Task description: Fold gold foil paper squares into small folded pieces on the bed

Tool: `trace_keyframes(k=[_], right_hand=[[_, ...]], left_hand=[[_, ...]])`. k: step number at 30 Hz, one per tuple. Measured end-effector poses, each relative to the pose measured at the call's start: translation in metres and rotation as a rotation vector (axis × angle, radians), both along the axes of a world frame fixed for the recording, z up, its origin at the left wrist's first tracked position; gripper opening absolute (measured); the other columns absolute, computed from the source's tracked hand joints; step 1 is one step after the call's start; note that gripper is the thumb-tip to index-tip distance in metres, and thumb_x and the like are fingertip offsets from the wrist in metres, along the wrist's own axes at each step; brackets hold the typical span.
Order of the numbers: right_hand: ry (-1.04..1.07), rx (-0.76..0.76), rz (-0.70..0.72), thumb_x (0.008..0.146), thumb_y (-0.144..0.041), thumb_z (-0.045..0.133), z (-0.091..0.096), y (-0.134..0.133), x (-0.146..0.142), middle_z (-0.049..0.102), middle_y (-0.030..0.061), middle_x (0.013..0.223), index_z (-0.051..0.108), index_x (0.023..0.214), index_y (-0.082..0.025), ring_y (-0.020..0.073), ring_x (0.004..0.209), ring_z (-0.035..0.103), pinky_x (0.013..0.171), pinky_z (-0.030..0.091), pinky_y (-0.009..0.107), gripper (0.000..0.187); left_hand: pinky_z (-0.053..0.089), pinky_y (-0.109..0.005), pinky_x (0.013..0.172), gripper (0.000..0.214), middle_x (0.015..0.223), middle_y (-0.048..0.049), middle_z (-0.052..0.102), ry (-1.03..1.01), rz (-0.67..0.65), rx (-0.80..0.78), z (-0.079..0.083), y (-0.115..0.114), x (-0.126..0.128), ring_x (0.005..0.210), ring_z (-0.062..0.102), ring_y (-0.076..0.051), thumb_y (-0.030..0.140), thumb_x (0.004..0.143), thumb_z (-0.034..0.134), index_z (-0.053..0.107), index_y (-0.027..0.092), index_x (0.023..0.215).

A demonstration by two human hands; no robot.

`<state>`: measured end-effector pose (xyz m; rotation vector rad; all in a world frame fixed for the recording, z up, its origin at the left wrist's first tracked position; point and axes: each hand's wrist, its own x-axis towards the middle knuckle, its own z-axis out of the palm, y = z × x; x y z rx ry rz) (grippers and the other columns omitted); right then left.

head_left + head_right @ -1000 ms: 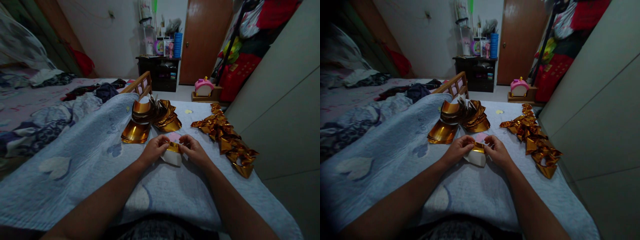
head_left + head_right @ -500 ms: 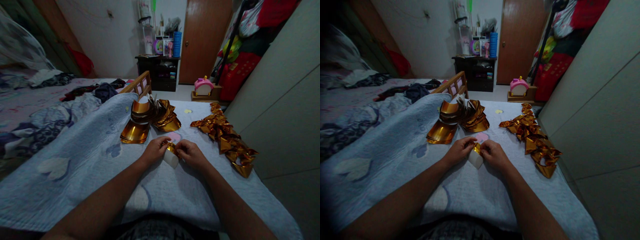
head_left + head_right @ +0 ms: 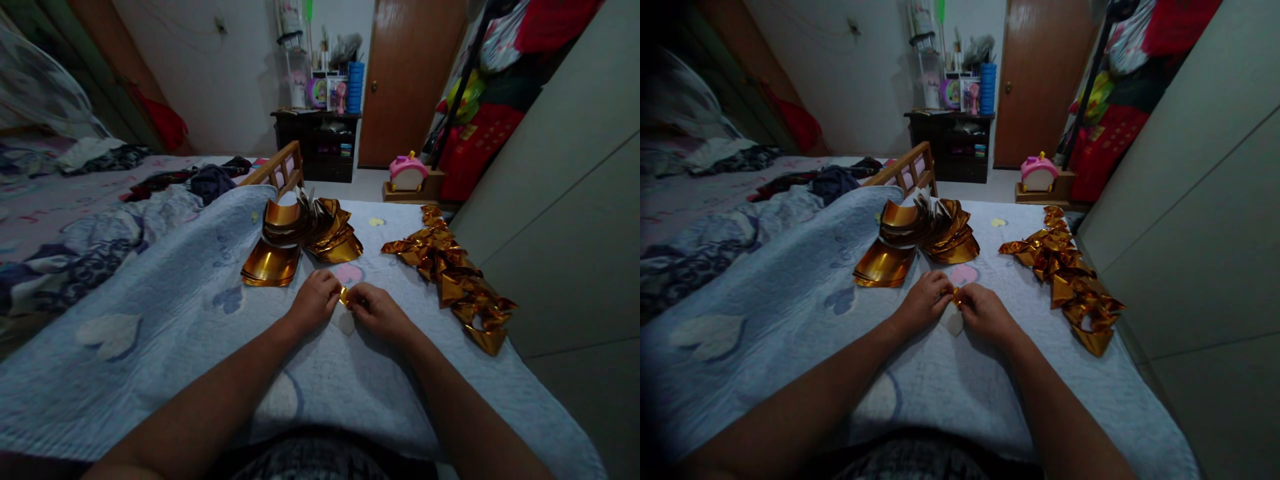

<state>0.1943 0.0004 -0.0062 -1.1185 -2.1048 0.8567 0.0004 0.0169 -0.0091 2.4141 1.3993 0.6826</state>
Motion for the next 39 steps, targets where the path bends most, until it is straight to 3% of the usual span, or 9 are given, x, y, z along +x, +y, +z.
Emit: trace_keyframes(k=[5,8,11,17,29,33,39], right_hand=[[-0.133,-0.022,0.117,0.074,-0.006,0.058,0.008,-0.006,0.003,0.055,0.0029,0.09,0.055,0.084,-0.02,0.0173,0.082,0.052,0.074,0.042,0.029,0.017],[-0.258,-0.014,0.185,0.072,-0.012,0.067,0.014,-0.012,0.005,0.056,0.0068,0.102,0.058,0.09,-0.02,0.0235,0.097,0.051,0.087,0.042,0.037,0.021],[-0.317,-0.018,0.219,0.071,-0.009,0.063,0.014,-0.015,0.006,0.056,0.0087,0.108,0.059,0.095,-0.019,0.0257,0.103,0.049,0.092,0.041,0.041,0.027],[-0.267,0.023,0.218,0.068,0.002,0.048,0.004,-0.011,0.009,0.057,0.0086,0.106,0.059,0.1,-0.019,0.024,0.104,0.05,0.093,0.043,0.039,0.04],[-0.228,-0.007,0.236,0.074,-0.002,0.057,0.013,-0.011,0.011,0.061,0.0084,0.108,0.064,0.1,-0.019,0.0239,0.107,0.054,0.096,0.045,0.039,0.031],[-0.264,-0.044,0.248,0.073,-0.005,0.064,0.016,-0.013,0.011,0.059,0.01,0.115,0.064,0.104,-0.019,0.0258,0.111,0.052,0.098,0.044,0.042,0.033],[-0.213,-0.026,0.254,0.076,-0.005,0.067,0.012,-0.011,0.011,0.061,0.0075,0.11,0.066,0.1,-0.02,0.0237,0.106,0.053,0.093,0.044,0.039,0.028]], left_hand=[[0.048,-0.037,0.088,0.01,0.093,-0.0074,0.066,0.068,-0.078,-0.005,0.002,-0.003,-0.004,0.094,0.057,-0.024,0.014,0.091,0.06,0.069,0.017,0.087],[0.047,-0.037,0.089,0.012,0.093,-0.0068,0.066,0.062,-0.156,-0.012,0.003,-0.005,-0.008,0.093,0.058,-0.022,0.015,0.093,0.057,0.069,0.017,0.09],[0.048,-0.035,0.089,0.014,0.097,-0.0069,0.067,0.02,-0.185,-0.026,0.003,-0.007,-0.012,0.096,0.059,-0.022,0.016,0.095,0.055,0.068,0.018,0.094],[0.049,-0.032,0.088,0.015,0.099,-0.0068,0.064,-0.027,-0.262,-0.079,0.003,-0.008,-0.014,0.097,0.06,-0.02,0.012,0.09,0.056,0.068,0.017,0.096],[0.044,-0.038,0.099,0.019,0.11,-0.0064,0.061,0.004,-0.333,-0.169,0.018,-0.014,-0.016,0.107,0.054,-0.024,0.021,0.081,0.068,0.067,0.02,0.1],[0.043,-0.039,0.099,0.025,0.114,-0.0061,0.06,0.022,-0.358,-0.18,0.018,-0.014,-0.017,0.11,0.052,-0.025,0.03,0.078,0.076,0.066,0.022,0.1],[0.044,-0.037,0.097,0.027,0.113,-0.0054,0.061,0.012,-0.351,-0.178,0.017,-0.013,-0.018,0.109,0.053,-0.024,0.029,0.077,0.078,0.065,0.022,0.1]])
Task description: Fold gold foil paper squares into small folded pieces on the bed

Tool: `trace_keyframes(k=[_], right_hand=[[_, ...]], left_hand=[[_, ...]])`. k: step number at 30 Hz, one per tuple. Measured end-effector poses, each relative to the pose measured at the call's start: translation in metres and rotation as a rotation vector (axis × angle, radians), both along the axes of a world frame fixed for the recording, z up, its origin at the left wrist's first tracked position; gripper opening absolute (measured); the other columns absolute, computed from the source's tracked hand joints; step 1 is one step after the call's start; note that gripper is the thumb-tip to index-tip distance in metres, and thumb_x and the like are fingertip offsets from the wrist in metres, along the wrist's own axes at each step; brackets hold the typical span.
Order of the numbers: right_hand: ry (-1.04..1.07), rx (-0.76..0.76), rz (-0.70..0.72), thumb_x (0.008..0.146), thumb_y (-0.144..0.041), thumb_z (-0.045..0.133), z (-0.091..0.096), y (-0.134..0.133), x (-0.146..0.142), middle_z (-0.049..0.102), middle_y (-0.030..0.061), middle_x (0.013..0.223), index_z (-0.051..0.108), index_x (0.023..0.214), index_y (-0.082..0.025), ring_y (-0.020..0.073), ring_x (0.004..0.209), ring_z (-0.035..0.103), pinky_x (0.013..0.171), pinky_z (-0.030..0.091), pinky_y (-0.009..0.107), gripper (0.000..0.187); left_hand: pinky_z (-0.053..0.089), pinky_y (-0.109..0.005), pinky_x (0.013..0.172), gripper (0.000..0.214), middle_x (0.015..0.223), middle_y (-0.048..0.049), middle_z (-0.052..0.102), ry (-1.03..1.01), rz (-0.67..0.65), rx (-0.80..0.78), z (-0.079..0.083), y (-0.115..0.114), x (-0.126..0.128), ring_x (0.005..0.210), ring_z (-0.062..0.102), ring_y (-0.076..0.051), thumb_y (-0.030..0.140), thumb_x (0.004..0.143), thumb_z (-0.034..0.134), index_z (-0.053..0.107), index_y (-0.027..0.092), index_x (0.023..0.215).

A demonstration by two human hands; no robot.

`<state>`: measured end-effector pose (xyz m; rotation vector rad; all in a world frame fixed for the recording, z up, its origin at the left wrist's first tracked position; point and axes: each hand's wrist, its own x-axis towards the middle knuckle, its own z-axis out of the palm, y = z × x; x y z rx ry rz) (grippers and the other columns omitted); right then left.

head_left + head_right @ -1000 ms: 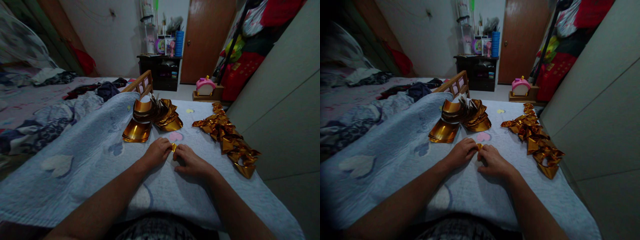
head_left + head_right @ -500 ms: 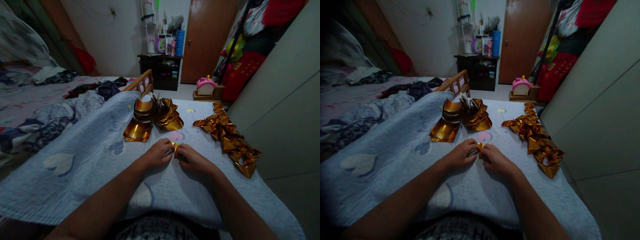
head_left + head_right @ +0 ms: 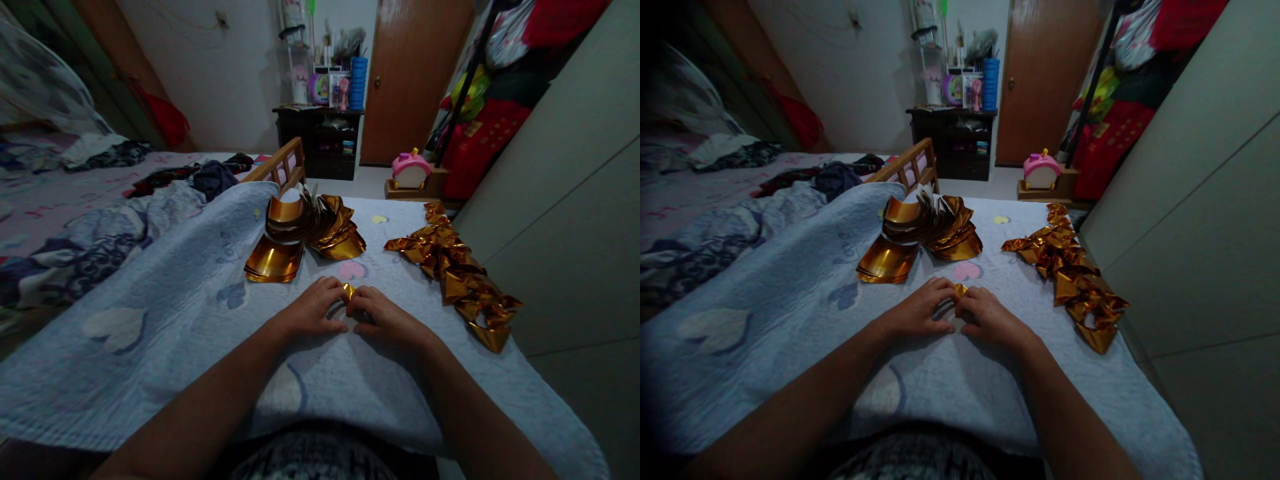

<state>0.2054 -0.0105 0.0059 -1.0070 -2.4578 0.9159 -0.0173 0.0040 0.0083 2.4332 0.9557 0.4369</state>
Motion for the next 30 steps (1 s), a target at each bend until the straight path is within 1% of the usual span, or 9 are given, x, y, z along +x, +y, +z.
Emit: trace_keyframes(k=[5,7,12,14,16,20,23,26,30], right_hand=[[0.048,0.031,-0.022,0.084,-0.012,0.067,-0.003,0.003,-0.003,0.063,0.0065,0.102,0.066,0.091,-0.02,0.0221,0.101,0.056,0.09,0.045,0.037,0.011],[0.075,0.028,-0.028,0.085,-0.014,0.066,-0.002,0.003,-0.003,0.064,0.0059,0.1,0.065,0.089,-0.02,0.0213,0.098,0.056,0.088,0.045,0.036,0.007],[0.079,0.012,-0.051,0.082,-0.012,0.065,-0.001,0.003,-0.003,0.063,0.0031,0.092,0.063,0.09,-0.02,0.0192,0.089,0.055,0.081,0.043,0.033,0.012],[0.07,0.0,-0.069,0.079,-0.009,0.065,-0.001,0.003,-0.002,0.062,0.0023,0.09,0.062,0.09,-0.02,0.0184,0.086,0.054,0.078,0.042,0.032,0.015],[0.084,-0.022,-0.087,0.079,-0.009,0.064,-0.002,0.003,-0.002,0.061,0.0015,0.088,0.06,0.087,-0.019,0.0175,0.084,0.053,0.076,0.041,0.03,0.014],[0.183,-0.057,-0.143,0.087,-0.015,0.061,-0.003,0.004,-0.001,0.059,0.0013,0.087,0.058,0.083,-0.019,0.0156,0.081,0.054,0.075,0.042,0.029,0.006],[0.229,-0.045,-0.169,0.087,-0.015,0.064,-0.005,0.006,-0.002,0.057,0.0027,0.093,0.061,0.086,-0.019,0.0155,0.084,0.054,0.077,0.043,0.029,0.005],[0.232,-0.041,-0.186,0.085,-0.015,0.068,-0.008,0.007,-0.004,0.055,0.0023,0.093,0.06,0.083,-0.019,0.0154,0.083,0.053,0.076,0.043,0.028,0.008],[0.226,-0.037,-0.215,0.083,-0.013,0.068,-0.011,0.008,-0.005,0.053,0.0017,0.091,0.059,0.082,-0.019,0.0152,0.082,0.051,0.073,0.042,0.028,0.011]], left_hand=[[0.044,-0.038,0.098,0.034,0.113,-0.0059,0.061,0.0,-0.001,0.006,-0.001,0.001,0.0,0.109,0.053,-0.025,0.03,0.074,0.082,0.066,0.021,0.103],[0.044,-0.039,0.098,0.035,0.113,-0.0062,0.061,-0.007,-0.003,0.003,-0.002,0.001,0.0,0.109,0.053,-0.025,0.031,0.073,0.083,0.066,0.021,0.102],[0.044,-0.037,0.097,0.015,0.108,-0.0066,0.062,-0.047,0.036,-0.02,-0.002,-0.001,0.001,0.107,0.055,-0.024,0.025,0.081,0.076,0.065,0.018,0.087],[0.045,-0.037,0.097,0.008,0.108,-0.0064,0.062,-0.063,0.033,-0.034,-0.002,-0.002,0.001,0.108,0.055,-0.023,0.022,0.083,0.073,0.065,0.019,0.085],[0.045,-0.037,0.098,0.004,0.11,-0.0063,0.062,-0.073,0.027,-0.042,-0.001,-0.003,0.001,0.109,0.056,-0.023,0.021,0.084,0.071,0.068,0.02,0.087],[0.046,-0.038,0.098,0.006,0.109,-0.0071,0.063,-0.07,0.035,-0.035,-0.001,-0.003,0.001,0.107,0.056,-0.022,0.023,0.09,0.065,0.07,0.02,0.089],[0.045,-0.039,0.098,0.01,0.107,-0.0071,0.064,-0.063,0.04,-0.015,-0.003,-0.002,0.004,0.105,0.056,-0.022,0.024,0.093,0.062,0.071,0.02,0.089],[0.046,-0.039,0.096,0.009,0.105,-0.0069,0.064,-0.065,0.063,0.001,-0.005,-0.003,0.007,0.104,0.057,-0.022,0.025,0.091,0.064,0.07,0.019,0.087],[0.046,-0.037,0.094,0.007,0.101,-0.0063,0.064,-0.078,0.112,0.014,-0.006,-0.004,0.01,0.102,0.058,-0.023,0.019,0.086,0.068,0.066,0.018,0.08]])
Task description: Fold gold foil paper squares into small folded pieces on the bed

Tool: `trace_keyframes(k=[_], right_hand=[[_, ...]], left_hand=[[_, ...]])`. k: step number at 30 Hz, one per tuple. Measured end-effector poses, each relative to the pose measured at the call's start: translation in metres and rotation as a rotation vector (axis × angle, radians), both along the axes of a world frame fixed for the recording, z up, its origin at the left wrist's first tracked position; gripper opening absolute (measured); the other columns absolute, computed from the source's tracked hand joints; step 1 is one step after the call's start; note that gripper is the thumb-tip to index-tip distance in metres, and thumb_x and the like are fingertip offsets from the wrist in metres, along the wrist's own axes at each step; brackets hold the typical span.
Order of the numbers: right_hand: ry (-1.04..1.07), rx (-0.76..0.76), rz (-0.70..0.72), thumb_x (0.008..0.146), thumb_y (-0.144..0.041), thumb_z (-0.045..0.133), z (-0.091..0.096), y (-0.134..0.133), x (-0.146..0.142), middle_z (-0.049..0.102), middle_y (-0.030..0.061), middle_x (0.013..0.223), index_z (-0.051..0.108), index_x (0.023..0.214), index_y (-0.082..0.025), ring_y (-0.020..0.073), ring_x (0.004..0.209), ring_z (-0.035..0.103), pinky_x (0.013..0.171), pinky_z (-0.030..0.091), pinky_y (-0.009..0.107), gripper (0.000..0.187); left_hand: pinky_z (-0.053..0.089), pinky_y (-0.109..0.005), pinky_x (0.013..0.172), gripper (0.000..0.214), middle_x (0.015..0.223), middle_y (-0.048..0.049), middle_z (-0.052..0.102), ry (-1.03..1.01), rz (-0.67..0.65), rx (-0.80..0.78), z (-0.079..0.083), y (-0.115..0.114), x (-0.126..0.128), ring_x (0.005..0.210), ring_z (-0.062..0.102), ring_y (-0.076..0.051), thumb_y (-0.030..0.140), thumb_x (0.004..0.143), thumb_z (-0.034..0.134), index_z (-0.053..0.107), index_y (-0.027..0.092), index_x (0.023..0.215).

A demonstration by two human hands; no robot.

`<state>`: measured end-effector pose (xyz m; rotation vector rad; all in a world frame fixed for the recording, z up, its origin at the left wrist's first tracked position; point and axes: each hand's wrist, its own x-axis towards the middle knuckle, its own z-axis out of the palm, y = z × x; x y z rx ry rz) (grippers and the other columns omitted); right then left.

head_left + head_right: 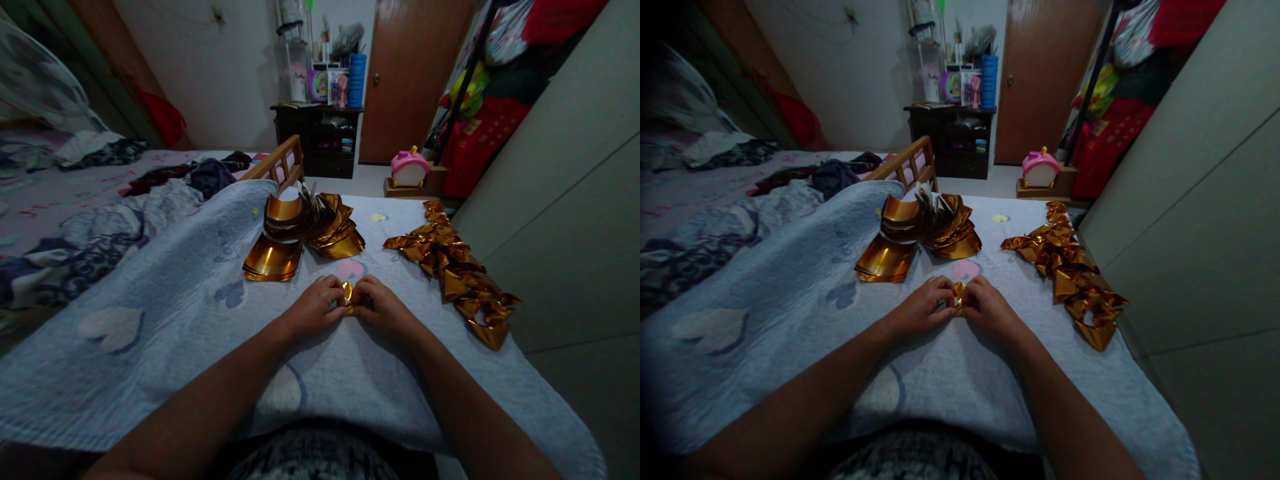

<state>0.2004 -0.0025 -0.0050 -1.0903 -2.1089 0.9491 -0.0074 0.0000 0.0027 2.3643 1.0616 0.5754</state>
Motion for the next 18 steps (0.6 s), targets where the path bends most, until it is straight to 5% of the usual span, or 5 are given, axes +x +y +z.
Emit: trace_keyframes(k=[10,18], right_hand=[[0.0,0.012,-0.033,0.08,-0.004,0.049,-0.0026,0.0032,0.0031,0.055,0.0019,0.09,0.057,0.082,-0.02,0.0166,0.087,0.054,0.079,0.043,0.03,0.019],[-0.013,-0.022,0.023,0.082,-0.014,0.063,-0.0008,-0.0001,0.0023,0.053,0.0019,0.092,0.055,0.085,-0.02,0.0155,0.082,0.051,0.071,0.042,0.027,0.01]], left_hand=[[0.048,-0.037,0.093,0.009,0.099,-0.0064,0.063,0.003,0.043,0.01,-0.0044,0.0006,0.0038,0.101,0.058,-0.023,0.013,0.082,0.065,0.063,0.019,0.075],[0.047,-0.037,0.09,0.01,0.097,-0.0064,0.062,0.021,0.056,0.013,-0.0053,0.0013,0.0056,0.098,0.057,-0.023,0.013,0.082,0.062,0.062,0.019,0.075]])
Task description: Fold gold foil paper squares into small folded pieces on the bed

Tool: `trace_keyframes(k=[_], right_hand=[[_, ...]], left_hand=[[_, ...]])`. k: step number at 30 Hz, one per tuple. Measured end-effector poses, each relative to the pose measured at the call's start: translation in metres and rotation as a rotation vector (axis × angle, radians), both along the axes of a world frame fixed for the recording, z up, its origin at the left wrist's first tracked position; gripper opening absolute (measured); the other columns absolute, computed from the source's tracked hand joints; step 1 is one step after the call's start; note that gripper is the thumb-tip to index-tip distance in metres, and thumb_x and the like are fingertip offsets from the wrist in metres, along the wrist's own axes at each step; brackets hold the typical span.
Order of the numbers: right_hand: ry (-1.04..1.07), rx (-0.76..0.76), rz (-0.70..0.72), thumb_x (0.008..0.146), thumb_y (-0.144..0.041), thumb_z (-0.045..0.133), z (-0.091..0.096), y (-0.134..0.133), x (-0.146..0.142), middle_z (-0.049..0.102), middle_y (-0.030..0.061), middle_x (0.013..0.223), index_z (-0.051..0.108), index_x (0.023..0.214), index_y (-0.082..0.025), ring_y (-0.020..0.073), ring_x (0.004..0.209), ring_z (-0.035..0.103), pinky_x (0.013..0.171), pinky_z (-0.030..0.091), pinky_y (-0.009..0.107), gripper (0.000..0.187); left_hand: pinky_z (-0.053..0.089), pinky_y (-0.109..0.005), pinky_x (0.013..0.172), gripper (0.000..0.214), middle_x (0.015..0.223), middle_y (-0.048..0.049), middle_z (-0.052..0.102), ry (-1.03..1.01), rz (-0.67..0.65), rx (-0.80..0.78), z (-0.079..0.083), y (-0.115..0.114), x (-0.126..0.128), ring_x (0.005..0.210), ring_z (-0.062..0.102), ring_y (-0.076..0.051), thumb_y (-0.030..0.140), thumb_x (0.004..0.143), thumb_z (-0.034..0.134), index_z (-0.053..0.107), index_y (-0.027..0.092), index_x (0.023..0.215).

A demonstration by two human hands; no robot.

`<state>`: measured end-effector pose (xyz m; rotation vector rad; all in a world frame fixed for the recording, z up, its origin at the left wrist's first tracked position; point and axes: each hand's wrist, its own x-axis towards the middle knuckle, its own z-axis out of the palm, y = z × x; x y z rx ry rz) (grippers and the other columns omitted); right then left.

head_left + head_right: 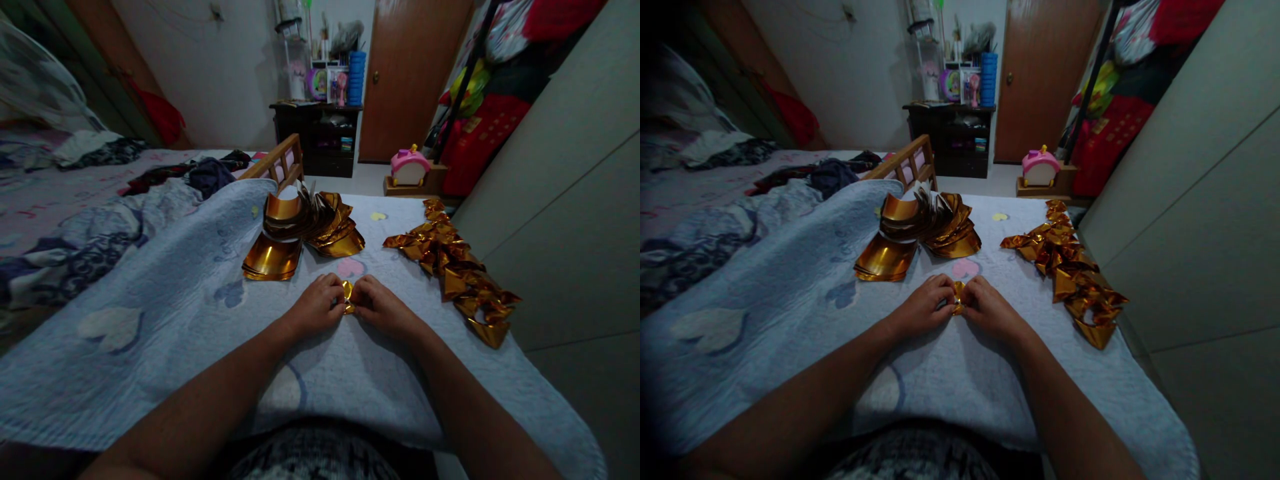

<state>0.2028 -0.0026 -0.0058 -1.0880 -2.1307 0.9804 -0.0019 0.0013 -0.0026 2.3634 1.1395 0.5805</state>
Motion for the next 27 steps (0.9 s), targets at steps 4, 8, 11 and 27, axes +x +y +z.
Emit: trace_keyframes(k=[4,8,11,27], right_hand=[[-0.007,0.007,0.0,0.084,-0.014,0.062,0.0,-0.001,-0.001,0.052,0.0017,0.091,0.054,0.084,-0.02,0.016,0.083,0.05,0.072,0.041,0.028,0.01],[-0.012,0.01,-0.004,0.082,-0.01,0.06,-0.002,0.0,-0.002,0.051,0.0015,0.091,0.053,0.084,-0.019,0.0161,0.083,0.05,0.073,0.041,0.029,0.012],[0.0,0.021,-0.011,0.081,-0.008,0.06,-0.004,0.0,-0.004,0.051,0.0011,0.09,0.052,0.083,-0.019,0.0159,0.082,0.05,0.072,0.04,0.029,0.014],[0.009,0.045,-0.07,0.078,-0.004,0.06,-0.005,-0.001,-0.011,0.05,0.0004,0.087,0.052,0.081,-0.02,0.016,0.08,0.049,0.07,0.038,0.028,0.018]], left_hand=[[0.047,-0.037,0.089,0.01,0.096,-0.0064,0.061,-0.001,0.009,-0.01,-0.001,0.001,0.0,0.097,0.057,-0.022,0.013,0.083,0.061,0.061,0.019,0.074],[0.047,-0.037,0.089,0.009,0.096,-0.0061,0.061,-0.001,0.012,-0.008,-0.001,0.001,-0.001,0.098,0.057,-0.022,0.013,0.083,0.062,0.061,0.019,0.076],[0.047,-0.036,0.089,0.009,0.096,-0.0063,0.061,0.0,0.009,-0.008,-0.001,0.0,-0.001,0.098,0.057,-0.022,0.013,0.083,0.062,0.061,0.019,0.076],[0.046,-0.036,0.089,0.008,0.095,-0.0066,0.06,-0.003,0.028,-0.021,-0.003,0.001,0.0,0.097,0.056,-0.023,0.013,0.083,0.064,0.061,0.018,0.076]])
